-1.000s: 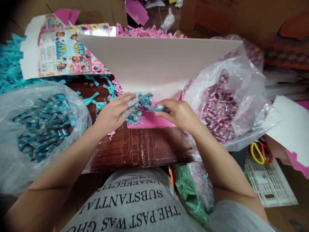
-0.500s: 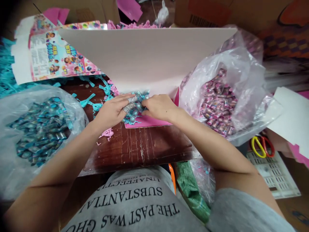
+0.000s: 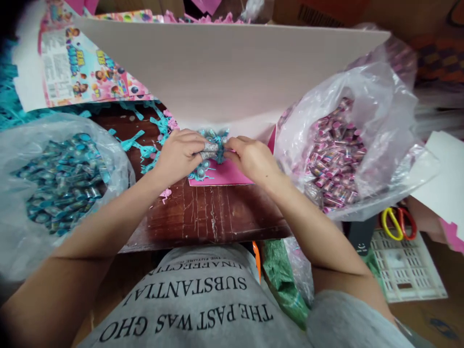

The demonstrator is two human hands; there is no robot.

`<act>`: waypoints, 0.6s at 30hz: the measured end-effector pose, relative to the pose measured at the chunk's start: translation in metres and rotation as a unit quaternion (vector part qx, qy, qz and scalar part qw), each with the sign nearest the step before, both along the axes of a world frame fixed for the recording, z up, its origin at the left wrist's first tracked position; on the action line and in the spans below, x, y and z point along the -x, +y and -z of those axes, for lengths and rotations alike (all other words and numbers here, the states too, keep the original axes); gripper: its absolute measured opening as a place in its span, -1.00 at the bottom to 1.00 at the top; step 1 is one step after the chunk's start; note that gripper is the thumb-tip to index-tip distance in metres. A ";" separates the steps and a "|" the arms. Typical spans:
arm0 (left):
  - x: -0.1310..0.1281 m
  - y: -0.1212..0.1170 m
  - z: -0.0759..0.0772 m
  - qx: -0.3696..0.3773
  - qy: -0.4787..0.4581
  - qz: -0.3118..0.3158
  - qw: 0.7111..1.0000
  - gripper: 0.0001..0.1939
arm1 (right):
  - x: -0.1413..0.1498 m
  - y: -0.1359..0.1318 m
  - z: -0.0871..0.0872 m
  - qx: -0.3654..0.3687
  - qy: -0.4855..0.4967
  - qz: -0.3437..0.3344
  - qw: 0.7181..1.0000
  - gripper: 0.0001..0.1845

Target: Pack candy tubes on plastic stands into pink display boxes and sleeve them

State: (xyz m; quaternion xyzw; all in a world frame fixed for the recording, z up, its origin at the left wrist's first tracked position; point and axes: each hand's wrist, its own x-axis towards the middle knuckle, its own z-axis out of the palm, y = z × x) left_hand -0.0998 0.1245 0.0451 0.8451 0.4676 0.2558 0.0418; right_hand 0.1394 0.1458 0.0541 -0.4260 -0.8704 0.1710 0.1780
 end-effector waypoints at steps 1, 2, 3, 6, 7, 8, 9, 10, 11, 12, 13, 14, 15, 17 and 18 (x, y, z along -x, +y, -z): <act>-0.002 -0.003 -0.001 0.003 0.003 0.000 1.000 -0.77 | -0.002 -0.001 0.003 -0.010 0.002 -0.001 1.000 -0.77; -0.002 -0.007 -0.003 0.003 0.002 -0.002 1.000 -0.77 | -0.004 -0.002 0.004 -0.020 0.007 -0.006 1.000 -0.76; 0.001 -0.011 -0.005 -0.001 -0.002 -0.010 1.000 -0.78 | -0.006 -0.004 0.004 -0.033 0.016 -0.011 0.999 -0.74; 0.031 -0.026 -0.009 -0.031 -0.023 -0.115 0.993 -0.83 | -0.011 -0.015 -0.002 -0.084 0.058 0.005 0.995 -0.56; 0.047 -0.030 -0.008 -0.031 -0.017 -0.178 0.983 -0.82 | -0.010 -0.021 -0.006 -0.099 0.074 0.020 0.992 -0.51; 0.065 -0.033 -0.004 -0.012 0.005 -0.243 0.970 -0.79 | -0.006 -0.029 -0.009 -0.109 0.091 0.033 0.989 -0.48; 0.084 -0.035 0.001 0.023 0.039 -0.299 0.953 -0.75 | 0.001 -0.038 -0.012 -0.112 0.109 0.036 0.987 -0.49; 0.101 -0.035 0.007 0.066 0.076 -0.339 0.935 -0.70 | 0.013 -0.048 -0.015 -0.109 0.129 0.026 0.985 -0.54; 0.116 -0.034 0.014 0.109 0.109 -0.360 0.920 -0.66 | 0.028 -0.057 -0.017 -0.100 0.151 0.001 0.984 -0.59; 0.129 -0.032 0.022 0.146 0.134 -0.361 0.911 -0.63 | 0.046 -0.066 -0.018 -0.088 0.171 -0.037 0.981 -0.64; 0.138 -0.030 0.030 0.172 0.150 -0.348 0.909 -0.60 | 0.066 -0.074 -0.019 -0.074 0.189 -0.079 0.976 -0.67; 0.145 -0.027 0.036 0.185 0.156 -0.328 0.913 -0.59 | 0.087 -0.081 -0.019 -0.061 0.202 -0.120 0.970 -0.69; 0.149 -0.026 0.041 0.186 0.154 -0.307 0.920 -0.58 | 0.107 -0.086 -0.019 -0.050 0.214 -0.154 0.963 -0.70; 0.156 -0.025 0.045 0.166 0.135 -0.280 0.936 -0.55 | 0.143 -0.095 -0.021 -0.038 0.241 -0.194 0.950 -0.70; 0.160 -0.028 0.043 0.139 0.109 -0.282 0.943 -0.55 | 0.158 -0.099 -0.023 -0.035 0.260 -0.204 0.943 -0.70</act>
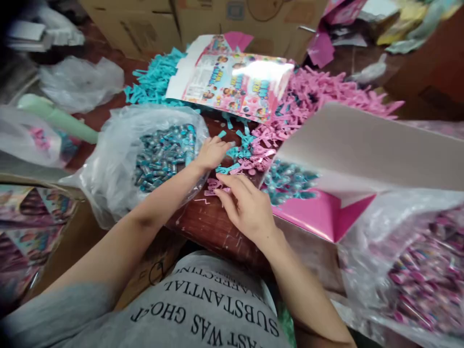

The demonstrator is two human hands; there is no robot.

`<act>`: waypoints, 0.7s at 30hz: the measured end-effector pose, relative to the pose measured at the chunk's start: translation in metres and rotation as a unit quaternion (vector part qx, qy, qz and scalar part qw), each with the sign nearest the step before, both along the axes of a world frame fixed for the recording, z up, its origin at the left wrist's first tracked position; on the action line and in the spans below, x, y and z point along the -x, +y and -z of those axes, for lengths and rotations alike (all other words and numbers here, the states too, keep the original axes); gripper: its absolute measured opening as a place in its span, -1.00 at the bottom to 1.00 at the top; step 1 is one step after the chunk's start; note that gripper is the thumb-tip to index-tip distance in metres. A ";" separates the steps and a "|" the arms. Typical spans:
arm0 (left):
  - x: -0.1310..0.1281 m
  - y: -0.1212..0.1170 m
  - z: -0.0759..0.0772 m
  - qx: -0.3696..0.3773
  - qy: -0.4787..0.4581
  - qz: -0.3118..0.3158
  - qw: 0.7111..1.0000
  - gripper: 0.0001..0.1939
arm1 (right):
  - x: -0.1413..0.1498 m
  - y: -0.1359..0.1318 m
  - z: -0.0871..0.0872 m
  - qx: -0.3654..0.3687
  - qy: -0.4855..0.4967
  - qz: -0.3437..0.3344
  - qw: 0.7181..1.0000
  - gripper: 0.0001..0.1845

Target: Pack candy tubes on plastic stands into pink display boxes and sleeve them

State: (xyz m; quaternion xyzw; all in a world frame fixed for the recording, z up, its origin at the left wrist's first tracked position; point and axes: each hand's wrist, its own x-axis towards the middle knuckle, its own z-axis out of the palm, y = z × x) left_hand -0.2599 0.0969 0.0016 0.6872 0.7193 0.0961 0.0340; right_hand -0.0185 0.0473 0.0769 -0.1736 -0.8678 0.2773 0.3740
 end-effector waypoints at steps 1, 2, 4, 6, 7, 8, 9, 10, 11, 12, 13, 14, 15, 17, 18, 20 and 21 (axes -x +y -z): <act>0.006 -0.005 -0.003 -0.049 -0.026 -0.012 0.998 -0.57 | 0.013 -0.002 -0.002 0.004 0.021 -0.011 1.000 -0.69; 0.014 -0.012 -0.007 -0.108 -0.058 -0.032 0.992 -0.60 | 0.026 -0.004 -0.003 0.009 0.041 -0.022 0.999 -0.69; 0.034 -0.036 -0.019 -0.237 -0.135 -0.090 0.958 -0.69 | 0.053 -0.002 0.000 0.016 0.063 -0.036 0.997 -0.72; 0.054 -0.072 -0.032 -0.330 -0.219 -0.156 0.905 -0.74 | 0.087 0.002 0.012 0.010 0.028 -0.040 0.999 -0.76; 0.062 -0.093 -0.038 -0.350 -0.258 -0.186 0.881 -0.75 | 0.108 0.005 0.021 0.003 -0.018 -0.041 0.999 -0.75; 0.068 -0.114 -0.042 -0.350 -0.295 -0.213 0.863 -0.76 | 0.130 0.008 0.031 -0.005 -0.085 -0.045 0.995 -0.73; 0.072 -0.134 -0.045 -0.337 -0.324 -0.237 0.852 -0.76 | 0.153 0.011 0.041 -0.007 -0.165 -0.050 0.985 -0.71; 0.074 -0.154 -0.047 -0.315 -0.344 -0.257 0.846 -0.76 | 0.175 0.013 0.051 -0.009 -0.234 -0.054 0.971 -0.70; 0.074 -0.172 -0.047 -0.287 -0.361 -0.273 0.845 -0.77 | 0.195 0.015 0.059 -0.007 -0.281 -0.052 0.958 -0.69; 0.073 -0.189 -0.045 -0.258 -0.375 -0.285 0.844 -0.79 | 0.212 0.016 0.066 -0.005 -0.308 -0.047 0.950 -0.66; 0.071 -0.205 -0.042 -0.230 -0.387 -0.294 0.843 -0.80 | 0.224 0.017 0.071 -0.004 -0.317 -0.042 0.947 -0.64; 0.069 -0.218 -0.037 -0.206 -0.395 -0.300 0.843 -0.79 | 0.232 0.017 0.074 -0.004 -0.315 -0.038 0.948 -0.64; 0.068 -0.230 -0.033 -0.188 -0.399 -0.303 0.845 -0.77 | 0.235 0.017 0.075 -0.005 -0.308 -0.039 0.951 -0.65; 0.067 -0.248 -0.023 -0.162 -0.396 -0.300 0.853 -0.73 | 0.226 0.016 0.074 -0.008 -0.297 -0.068 0.952 -0.71; 0.067 -0.254 -0.019 -0.151 -0.392 -0.295 0.858 -0.72 | 0.217 0.016 0.073 -0.008 -0.292 -0.094 0.952 -0.74; 0.068 -0.259 -0.014 -0.126 -0.386 -0.277 0.871 -0.70 | 0.194 0.016 0.070 -0.007 -0.280 -0.158 0.947 -0.74; 0.069 -0.259 -0.012 -0.115 -0.386 -0.266 0.876 -0.70 | 0.183 0.016 0.068 0.000 -0.262 -0.194 0.945 -0.74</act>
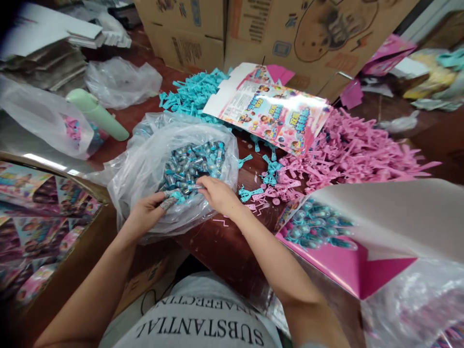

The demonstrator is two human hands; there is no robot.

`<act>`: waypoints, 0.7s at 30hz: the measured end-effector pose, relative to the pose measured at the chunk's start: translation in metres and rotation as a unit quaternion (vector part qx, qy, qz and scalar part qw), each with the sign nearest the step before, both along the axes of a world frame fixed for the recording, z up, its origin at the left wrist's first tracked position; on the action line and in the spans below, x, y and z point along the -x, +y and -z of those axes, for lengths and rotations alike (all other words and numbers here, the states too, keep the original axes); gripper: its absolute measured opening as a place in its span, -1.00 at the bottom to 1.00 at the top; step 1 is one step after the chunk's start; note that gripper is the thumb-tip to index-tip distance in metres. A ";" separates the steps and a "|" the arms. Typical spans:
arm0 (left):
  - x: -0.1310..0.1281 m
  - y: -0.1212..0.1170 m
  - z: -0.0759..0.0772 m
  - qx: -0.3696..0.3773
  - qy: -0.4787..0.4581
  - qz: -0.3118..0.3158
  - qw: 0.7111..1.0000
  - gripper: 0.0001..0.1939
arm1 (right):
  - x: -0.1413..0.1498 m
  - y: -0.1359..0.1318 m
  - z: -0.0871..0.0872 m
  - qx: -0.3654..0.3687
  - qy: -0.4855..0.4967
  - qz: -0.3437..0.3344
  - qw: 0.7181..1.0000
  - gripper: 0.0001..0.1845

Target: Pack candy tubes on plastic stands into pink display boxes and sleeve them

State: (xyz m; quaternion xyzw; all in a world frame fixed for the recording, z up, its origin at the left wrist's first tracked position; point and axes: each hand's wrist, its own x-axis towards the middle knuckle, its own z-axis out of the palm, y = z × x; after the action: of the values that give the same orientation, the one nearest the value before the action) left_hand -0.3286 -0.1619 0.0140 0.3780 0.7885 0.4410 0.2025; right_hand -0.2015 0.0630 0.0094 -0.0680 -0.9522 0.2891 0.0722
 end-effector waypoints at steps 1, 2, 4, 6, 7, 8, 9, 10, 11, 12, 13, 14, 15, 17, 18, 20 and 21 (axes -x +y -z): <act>0.000 0.002 0.001 0.003 0.001 0.017 1.000 -0.70 | -0.010 0.000 -0.002 0.024 0.024 -0.029 0.999 -0.74; 0.000 0.005 0.001 0.001 0.003 0.033 0.999 -0.71 | -0.019 0.000 -0.004 0.048 0.053 -0.052 0.996 -0.75; -0.001 0.013 0.000 -0.011 0.005 0.068 0.998 -0.74 | -0.031 -0.001 -0.008 0.078 0.112 -0.080 0.987 -0.74; -0.002 0.019 -0.002 -0.025 0.013 0.102 0.994 -0.76 | -0.036 -0.001 -0.011 0.062 0.136 -0.084 0.985 -0.72; -0.003 0.022 -0.003 -0.030 0.020 0.115 0.993 -0.76 | -0.037 -0.001 -0.012 0.042 0.139 -0.083 0.986 -0.71; -0.004 0.023 -0.003 -0.034 0.030 0.125 0.991 -0.75 | -0.038 -0.002 -0.013 0.021 0.138 -0.081 0.987 -0.70; -0.005 0.024 -0.003 -0.035 0.045 0.129 0.990 -0.75 | -0.038 -0.002 -0.013 0.001 0.136 -0.080 0.988 -0.70; -0.007 0.024 -0.003 -0.035 0.064 0.127 0.989 -0.75 | -0.038 -0.003 -0.014 -0.015 0.133 -0.082 0.988 -0.68; -0.009 0.023 -0.001 -0.034 0.087 0.120 0.988 -0.74 | -0.038 -0.004 -0.014 -0.028 0.129 -0.086 0.987 -0.67; -0.011 0.022 0.001 -0.032 0.113 0.110 0.987 -0.72 | -0.038 -0.005 -0.015 -0.034 0.124 -0.088 0.988 -0.66; -0.014 0.021 0.005 -0.033 0.142 0.100 0.984 -0.70 | -0.038 -0.007 -0.016 -0.033 0.114 -0.086 0.989 -0.67; -0.017 0.019 0.009 -0.038 0.171 0.089 0.981 -0.67 | -0.037 -0.009 -0.017 -0.021 0.098 -0.075 0.992 -0.68; -0.019 0.017 0.013 -0.047 0.200 0.078 0.975 -0.65 | -0.036 -0.010 -0.019 -0.001 0.076 -0.057 0.995 -0.68; -0.023 0.014 0.020 -0.061 0.253 0.063 0.964 -0.64 | -0.031 -0.013 -0.020 0.060 0.005 -0.003 0.998 -0.56; -0.024 0.013 0.022 -0.063 0.273 0.055 0.959 -0.64 | -0.028 -0.013 -0.020 0.096 -0.038 0.019 0.994 -0.44; -0.024 0.011 0.024 -0.048 0.279 0.038 0.958 -0.66 | -0.018 -0.010 -0.017 0.128 -0.076 0.046 0.988 -0.27; -0.023 0.011 0.022 -0.037 0.266 0.027 0.963 -0.69 | -0.012 -0.006 -0.015 0.105 -0.068 0.065 0.990 -0.26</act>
State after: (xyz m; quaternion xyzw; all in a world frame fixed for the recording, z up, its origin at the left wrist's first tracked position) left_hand -0.3057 -0.1514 -0.0084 0.5095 0.7868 0.3479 -0.0167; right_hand -0.1891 0.0568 0.0243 -0.1566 -0.9127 0.3771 0.0182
